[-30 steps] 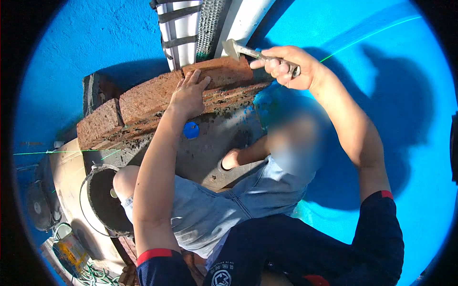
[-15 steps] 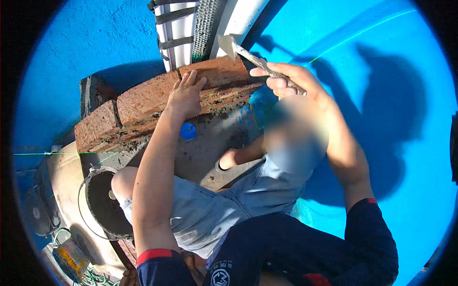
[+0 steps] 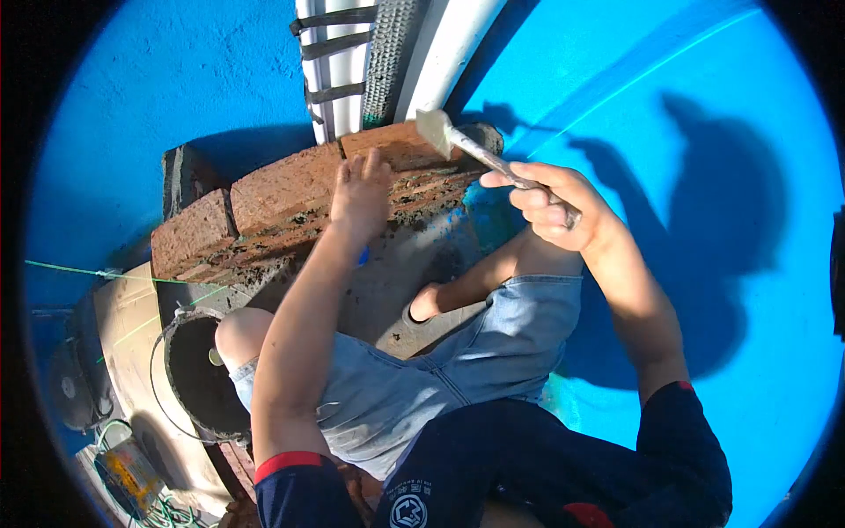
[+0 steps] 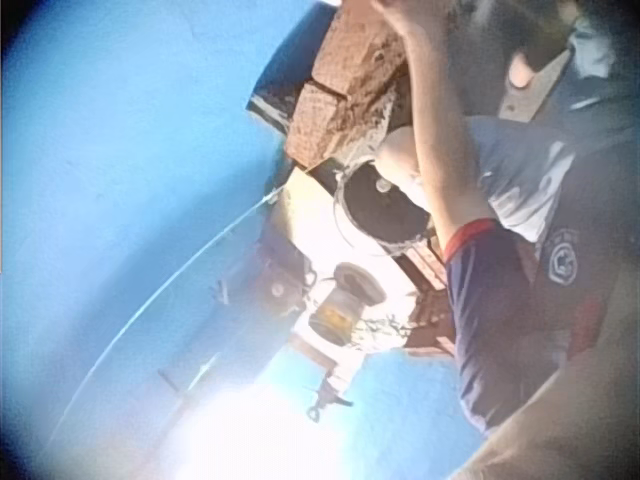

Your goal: The person spreads mortar on a wall using a trowel and places bricks onto the mortar, using the tool to tap the bricks into place and scrape away excess mortar.

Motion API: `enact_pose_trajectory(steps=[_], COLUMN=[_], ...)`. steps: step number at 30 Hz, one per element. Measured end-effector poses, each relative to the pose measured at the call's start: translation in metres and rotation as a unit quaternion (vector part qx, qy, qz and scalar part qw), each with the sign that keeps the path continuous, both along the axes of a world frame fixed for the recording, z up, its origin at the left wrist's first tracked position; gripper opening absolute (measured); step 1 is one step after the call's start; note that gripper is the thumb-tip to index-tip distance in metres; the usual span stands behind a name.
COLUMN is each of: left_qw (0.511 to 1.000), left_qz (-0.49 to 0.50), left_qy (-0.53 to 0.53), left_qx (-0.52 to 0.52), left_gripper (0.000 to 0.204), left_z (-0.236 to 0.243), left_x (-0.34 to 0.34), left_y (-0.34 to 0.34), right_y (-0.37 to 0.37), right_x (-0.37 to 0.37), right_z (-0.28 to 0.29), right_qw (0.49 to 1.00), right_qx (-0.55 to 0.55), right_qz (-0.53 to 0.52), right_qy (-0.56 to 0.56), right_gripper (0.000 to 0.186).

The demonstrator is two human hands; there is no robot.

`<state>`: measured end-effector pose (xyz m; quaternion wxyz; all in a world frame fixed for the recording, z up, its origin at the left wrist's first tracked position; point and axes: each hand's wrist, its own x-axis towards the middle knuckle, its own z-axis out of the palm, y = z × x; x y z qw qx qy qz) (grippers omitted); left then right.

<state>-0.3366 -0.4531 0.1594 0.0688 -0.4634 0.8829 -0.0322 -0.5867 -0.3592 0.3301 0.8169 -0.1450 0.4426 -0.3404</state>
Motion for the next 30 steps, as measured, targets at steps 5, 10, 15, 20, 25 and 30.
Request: enact_pose_trajectory(steps=[5, 10, 15, 20, 25, 30], left_qw=[0.940, 0.843, 0.931, 0.939, 0.920, 0.924], left_qz=[-0.218, -0.226, -0.213, -0.201, -0.262, -0.226], left_qy=[0.139, -0.075, 0.048, 0.044, 0.016, 0.033], left_qx=[0.225, 0.482, 0.292, 0.276, 0.290, 0.308], left_gripper=[0.048, 0.040, 0.035, 0.031, 0.038, 0.038], left_z=[0.022, 0.030, 0.016, 0.009, 0.010, 0.008], left_x=[-0.037, -0.038, -0.031, -0.030, -0.030, -0.035], left_y=[0.132, 0.156, 0.148, 0.149, 0.152, 0.158], right_y=[0.054, 0.058, 0.033, 0.027, 0.035, 0.040], right_x=[0.008, 0.006, 0.017, 0.013, 0.021, 0.029], right_z=[0.003, 0.007, -0.023, -0.039, -0.038, -0.032], right_qw=[0.986, 0.992, 0.997, 0.997, 1.000, 1.000], right_qx=[-0.139, -0.106, -0.065, -0.013, 0.011, -0.009], right_qz=[-0.025, 0.010, 0.026, 0.036, 0.017, 0.014], right_qy=[0.090, 0.065, -0.030, -0.061, -0.017, -0.013], right_gripper=[0.042, 0.042, 0.039, 0.033, 0.035, 0.035])
